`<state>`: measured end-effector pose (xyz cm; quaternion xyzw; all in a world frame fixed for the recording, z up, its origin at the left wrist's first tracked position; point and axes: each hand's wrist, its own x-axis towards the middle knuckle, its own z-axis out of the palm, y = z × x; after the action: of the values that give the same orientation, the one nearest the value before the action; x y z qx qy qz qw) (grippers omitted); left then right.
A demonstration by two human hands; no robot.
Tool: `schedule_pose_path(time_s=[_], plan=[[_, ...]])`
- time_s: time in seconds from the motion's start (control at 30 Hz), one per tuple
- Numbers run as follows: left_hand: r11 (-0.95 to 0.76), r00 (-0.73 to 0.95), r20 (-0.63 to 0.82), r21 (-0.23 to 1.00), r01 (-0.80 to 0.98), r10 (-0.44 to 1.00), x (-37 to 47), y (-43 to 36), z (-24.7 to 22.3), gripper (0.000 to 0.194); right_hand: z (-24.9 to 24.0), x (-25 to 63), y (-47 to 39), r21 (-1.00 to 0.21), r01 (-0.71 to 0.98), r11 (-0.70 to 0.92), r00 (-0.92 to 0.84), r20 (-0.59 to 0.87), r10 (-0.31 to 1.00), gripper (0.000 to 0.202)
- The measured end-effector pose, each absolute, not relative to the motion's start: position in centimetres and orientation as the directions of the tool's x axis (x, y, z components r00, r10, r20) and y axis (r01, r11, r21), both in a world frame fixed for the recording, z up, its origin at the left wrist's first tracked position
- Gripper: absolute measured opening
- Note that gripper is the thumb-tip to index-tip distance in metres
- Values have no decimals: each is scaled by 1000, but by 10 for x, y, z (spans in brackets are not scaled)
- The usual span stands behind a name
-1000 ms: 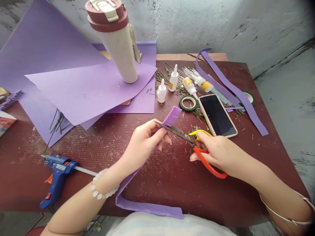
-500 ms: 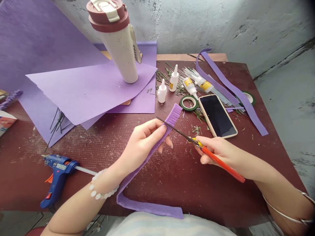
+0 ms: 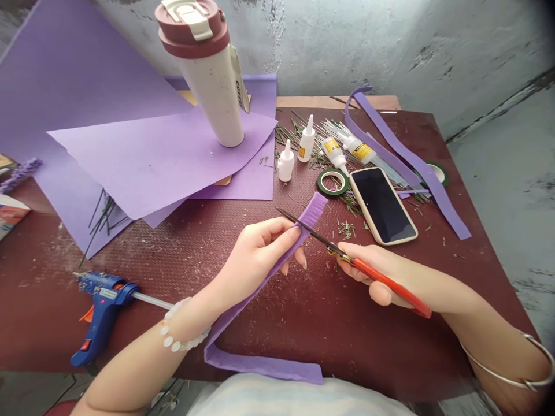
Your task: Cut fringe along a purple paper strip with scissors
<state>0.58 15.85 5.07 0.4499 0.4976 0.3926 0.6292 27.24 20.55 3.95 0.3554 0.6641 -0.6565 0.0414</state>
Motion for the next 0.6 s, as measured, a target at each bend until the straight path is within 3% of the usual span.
schedule_pose_path(time_s=[0.1, 0.3, 0.6], plan=[[288, 188, -275, 957, -46, 943, 6, 159, 50, 28, 35, 272, 205, -853, 486, -190, -741, -518, 427, 58], [306, 179, -289, 949, -78, 940, 7, 158, 52, 30, 33, 272, 204, -830, 493, -260, -723, -557, 409, 30], [320, 182, -299, 942, -99, 937, 6, 158, 52, 30, 35, 270, 205, -826, 487, -283, -728, -563, 390, 23]])
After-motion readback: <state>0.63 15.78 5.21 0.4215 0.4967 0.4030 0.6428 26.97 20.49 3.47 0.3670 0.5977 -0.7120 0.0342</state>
